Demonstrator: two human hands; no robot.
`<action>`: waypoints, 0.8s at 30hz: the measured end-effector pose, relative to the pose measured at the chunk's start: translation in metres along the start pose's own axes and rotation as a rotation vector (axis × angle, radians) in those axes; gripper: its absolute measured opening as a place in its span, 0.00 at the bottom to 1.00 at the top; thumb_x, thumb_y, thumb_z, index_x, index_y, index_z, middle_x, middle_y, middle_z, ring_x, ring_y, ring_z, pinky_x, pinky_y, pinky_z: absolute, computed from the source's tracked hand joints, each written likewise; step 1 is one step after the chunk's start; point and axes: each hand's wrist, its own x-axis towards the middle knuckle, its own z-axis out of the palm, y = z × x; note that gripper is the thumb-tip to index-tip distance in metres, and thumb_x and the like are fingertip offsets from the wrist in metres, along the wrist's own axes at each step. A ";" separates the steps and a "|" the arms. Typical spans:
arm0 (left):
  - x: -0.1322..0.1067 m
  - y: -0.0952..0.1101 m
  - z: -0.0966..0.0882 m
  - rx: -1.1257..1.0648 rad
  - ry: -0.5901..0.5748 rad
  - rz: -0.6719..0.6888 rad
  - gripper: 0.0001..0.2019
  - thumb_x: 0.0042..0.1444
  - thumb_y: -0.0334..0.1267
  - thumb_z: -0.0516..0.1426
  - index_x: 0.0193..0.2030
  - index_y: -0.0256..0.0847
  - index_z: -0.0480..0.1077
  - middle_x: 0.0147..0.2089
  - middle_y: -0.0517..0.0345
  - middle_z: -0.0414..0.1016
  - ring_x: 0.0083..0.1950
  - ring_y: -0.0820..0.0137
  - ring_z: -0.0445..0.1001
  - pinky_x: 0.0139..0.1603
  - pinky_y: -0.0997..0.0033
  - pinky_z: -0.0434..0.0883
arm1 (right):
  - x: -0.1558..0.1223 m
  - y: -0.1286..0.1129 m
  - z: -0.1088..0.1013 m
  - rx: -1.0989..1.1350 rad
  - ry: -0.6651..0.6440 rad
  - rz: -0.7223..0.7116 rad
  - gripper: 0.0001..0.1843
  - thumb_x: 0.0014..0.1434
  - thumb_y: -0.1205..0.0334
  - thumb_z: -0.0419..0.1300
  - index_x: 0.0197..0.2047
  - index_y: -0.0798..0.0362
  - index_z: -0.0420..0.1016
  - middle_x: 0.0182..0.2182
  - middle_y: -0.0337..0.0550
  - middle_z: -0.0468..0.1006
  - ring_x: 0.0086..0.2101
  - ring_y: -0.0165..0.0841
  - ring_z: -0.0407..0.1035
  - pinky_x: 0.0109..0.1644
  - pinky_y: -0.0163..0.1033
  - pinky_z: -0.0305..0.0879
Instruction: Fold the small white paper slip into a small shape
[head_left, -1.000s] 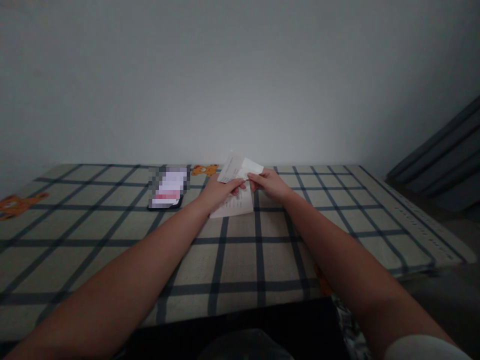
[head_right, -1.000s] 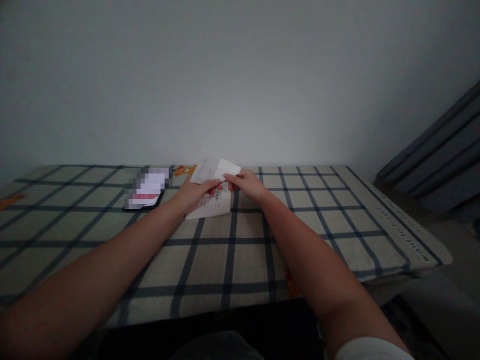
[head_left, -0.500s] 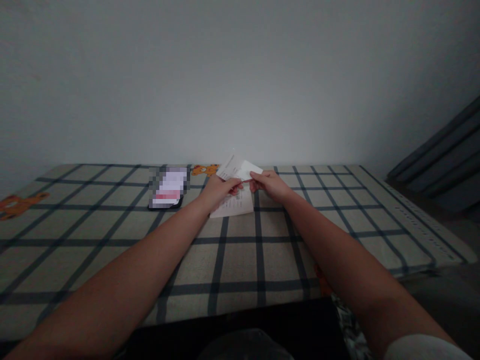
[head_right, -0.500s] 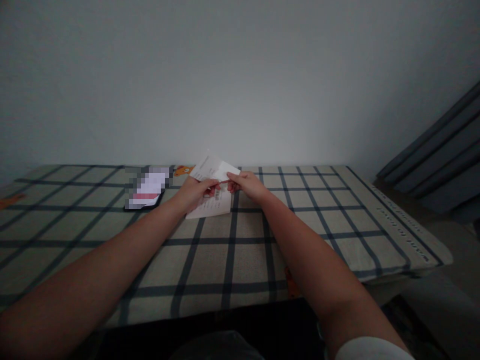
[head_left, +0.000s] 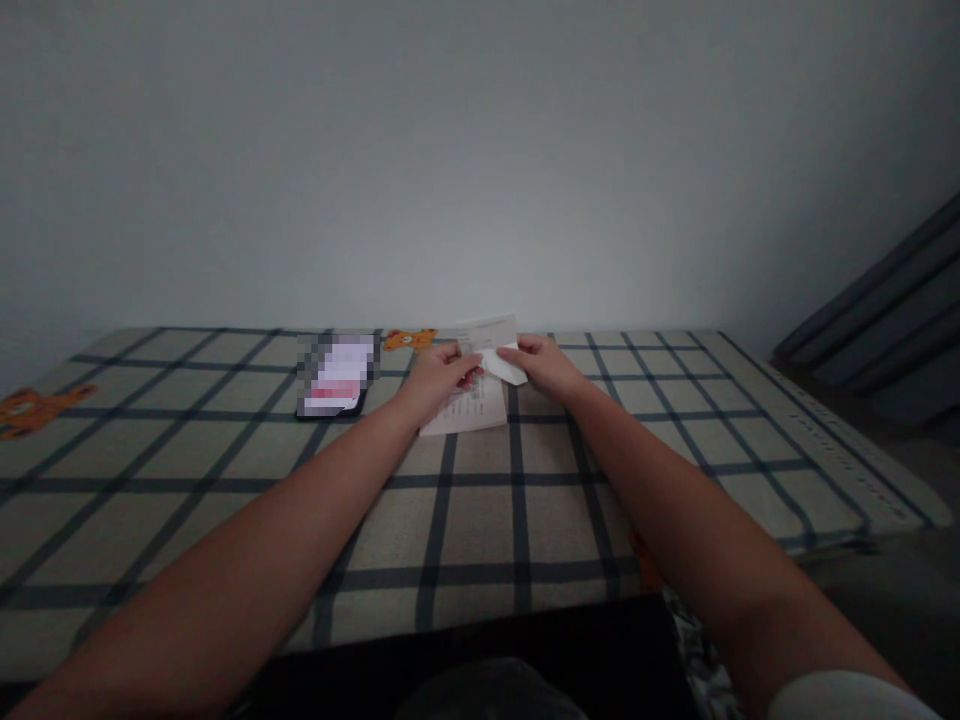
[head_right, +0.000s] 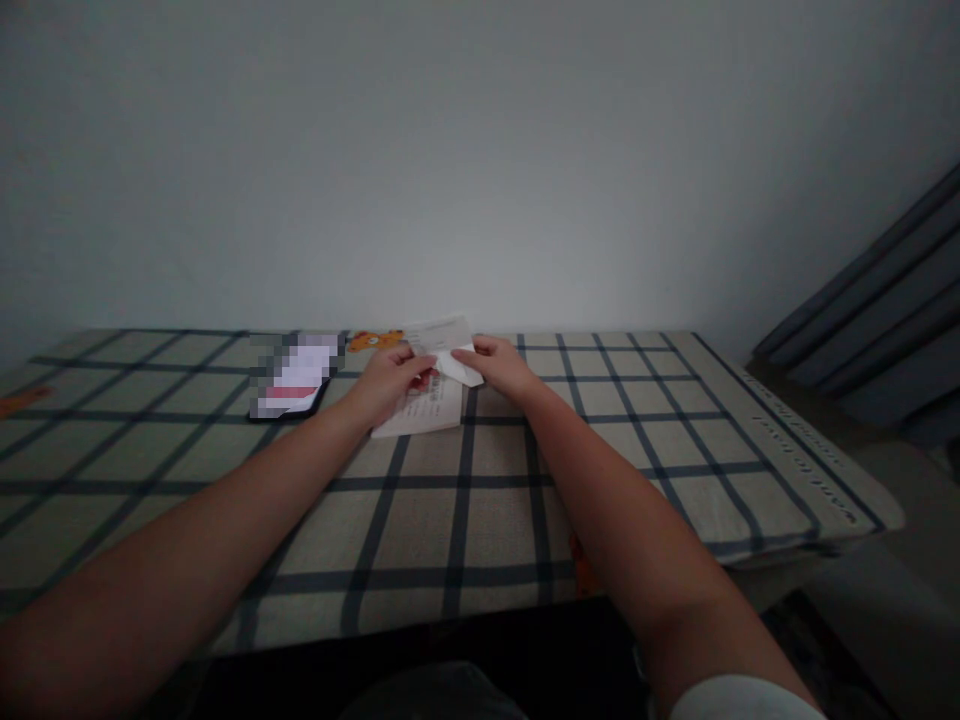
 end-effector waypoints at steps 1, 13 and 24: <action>0.000 0.000 0.000 -0.008 -0.003 0.002 0.15 0.44 0.47 0.67 0.27 0.37 0.72 0.24 0.59 0.72 0.23 0.76 0.67 0.23 0.75 0.64 | 0.000 0.001 0.000 0.004 -0.004 0.007 0.18 0.47 0.53 0.70 0.39 0.57 0.79 0.35 0.44 0.81 0.32 0.30 0.70 0.36 0.35 0.65; 0.001 0.003 0.001 -0.015 0.096 0.119 0.18 0.49 0.53 0.64 0.33 0.39 0.78 0.31 0.57 0.76 0.31 0.70 0.72 0.31 0.72 0.70 | -0.005 -0.002 0.003 -0.057 -0.064 0.067 0.15 0.47 0.56 0.70 0.36 0.56 0.79 0.34 0.48 0.81 0.31 0.32 0.71 0.35 0.38 0.70; 0.005 -0.004 -0.005 0.113 0.125 0.099 0.11 0.49 0.45 0.63 0.31 0.39 0.79 0.29 0.56 0.77 0.30 0.70 0.72 0.31 0.72 0.69 | -0.005 -0.006 0.001 -0.080 0.012 -0.120 0.20 0.51 0.50 0.66 0.42 0.54 0.79 0.38 0.44 0.80 0.37 0.33 0.71 0.42 0.39 0.67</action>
